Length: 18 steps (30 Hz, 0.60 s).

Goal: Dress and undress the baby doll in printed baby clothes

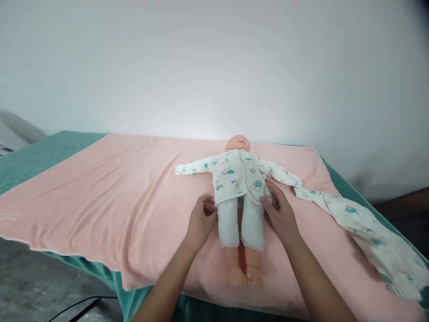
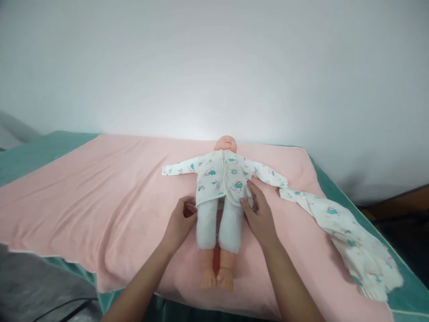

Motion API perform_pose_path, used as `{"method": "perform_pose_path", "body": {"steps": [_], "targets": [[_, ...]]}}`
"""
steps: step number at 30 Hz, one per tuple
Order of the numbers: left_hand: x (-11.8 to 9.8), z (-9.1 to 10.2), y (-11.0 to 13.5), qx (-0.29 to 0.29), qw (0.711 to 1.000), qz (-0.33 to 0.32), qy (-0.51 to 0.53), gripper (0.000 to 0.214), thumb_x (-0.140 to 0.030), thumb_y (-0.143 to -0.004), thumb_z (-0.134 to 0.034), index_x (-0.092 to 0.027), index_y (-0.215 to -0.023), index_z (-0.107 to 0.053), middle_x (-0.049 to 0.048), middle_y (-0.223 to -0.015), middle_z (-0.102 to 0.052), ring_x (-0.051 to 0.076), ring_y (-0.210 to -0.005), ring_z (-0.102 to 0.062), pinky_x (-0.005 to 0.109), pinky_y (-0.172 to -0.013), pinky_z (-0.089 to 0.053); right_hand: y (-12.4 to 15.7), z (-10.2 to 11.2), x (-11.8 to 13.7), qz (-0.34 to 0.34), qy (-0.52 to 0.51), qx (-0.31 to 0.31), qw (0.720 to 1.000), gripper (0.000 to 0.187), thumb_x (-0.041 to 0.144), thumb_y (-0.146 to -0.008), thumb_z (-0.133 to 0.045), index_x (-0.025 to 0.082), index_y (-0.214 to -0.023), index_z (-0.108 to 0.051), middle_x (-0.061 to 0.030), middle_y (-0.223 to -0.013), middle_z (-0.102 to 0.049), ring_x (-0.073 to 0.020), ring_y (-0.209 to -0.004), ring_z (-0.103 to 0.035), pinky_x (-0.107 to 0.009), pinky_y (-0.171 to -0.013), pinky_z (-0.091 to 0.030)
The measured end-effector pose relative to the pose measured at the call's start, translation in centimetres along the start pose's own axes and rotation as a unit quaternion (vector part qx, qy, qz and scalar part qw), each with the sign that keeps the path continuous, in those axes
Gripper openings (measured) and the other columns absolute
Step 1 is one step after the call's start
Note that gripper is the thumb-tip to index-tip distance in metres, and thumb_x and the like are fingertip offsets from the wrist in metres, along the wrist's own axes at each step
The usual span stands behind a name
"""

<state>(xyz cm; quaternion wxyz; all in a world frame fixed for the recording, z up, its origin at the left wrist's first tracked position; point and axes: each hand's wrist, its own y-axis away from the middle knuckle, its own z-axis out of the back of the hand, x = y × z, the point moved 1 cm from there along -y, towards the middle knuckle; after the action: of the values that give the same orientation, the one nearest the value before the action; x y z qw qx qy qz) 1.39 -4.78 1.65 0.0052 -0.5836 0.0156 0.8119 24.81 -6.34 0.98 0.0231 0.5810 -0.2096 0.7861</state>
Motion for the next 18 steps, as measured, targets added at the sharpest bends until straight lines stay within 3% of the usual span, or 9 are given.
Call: {"method": "perform_pose_path", "body": {"steps": [6,11,14,18], "targets": [[-0.1,-0.2,-0.9,0.023,0.997,-0.044,-0.060,0.023,-0.026,-0.079,-0.054,-0.021,-0.100,-0.061,0.0007,-0.085,-0.063,0.014,-0.073,-0.057,0.025,-0.066,-0.046,2.8,0.3,0.3,-0.055,0.071,-0.042,0.995,0.048,0.039,-0.085,-0.052,0.026,-0.131,-0.046,-0.0073,-0.135,-0.050,-0.0236,-0.121,-0.049,-0.039,-0.097,-0.044],[0.4,-0.3,-1.3,0.036,0.987,-0.104,-0.115,0.016,-0.020,-0.080,-0.047,-0.020,-0.083,-0.062,0.0009,-0.094,-0.062,0.013,-0.074,-0.055,0.025,-0.066,-0.043,1.2,0.4,0.8,-0.138,0.133,-0.056,0.980,0.038,0.037,-0.080,-0.053,0.023,-0.115,-0.056,-0.0082,-0.114,-0.064,-0.0255,-0.099,-0.060,-0.036,-0.079,-0.047],[0.3,0.0,-1.1,0.032,0.990,-0.106,-0.086,0.019,-0.018,-0.080,-0.045,-0.021,-0.085,-0.062,0.0011,-0.094,-0.063,0.014,-0.080,-0.056,0.025,-0.071,-0.044,0.3,0.7,0.7,-0.141,0.156,-0.029,0.977,0.033,0.035,-0.080,-0.049,0.023,-0.110,-0.059,-0.0071,-0.110,-0.066,-0.0257,-0.097,-0.060,-0.035,-0.076,-0.045],[0.1,0.3,-0.3,0.025,0.994,-0.100,-0.045,0.018,-0.022,-0.081,-0.047,-0.021,-0.089,-0.063,0.0018,-0.092,-0.063,0.015,-0.082,-0.057,0.026,-0.074,-0.045,0.4,1.4,0.3,-0.141,0.139,-0.037,0.980,0.035,0.037,-0.077,-0.052,0.021,-0.107,-0.060,-0.0074,-0.105,-0.067,-0.0253,-0.091,-0.060,-0.033,-0.071,-0.045]]}}
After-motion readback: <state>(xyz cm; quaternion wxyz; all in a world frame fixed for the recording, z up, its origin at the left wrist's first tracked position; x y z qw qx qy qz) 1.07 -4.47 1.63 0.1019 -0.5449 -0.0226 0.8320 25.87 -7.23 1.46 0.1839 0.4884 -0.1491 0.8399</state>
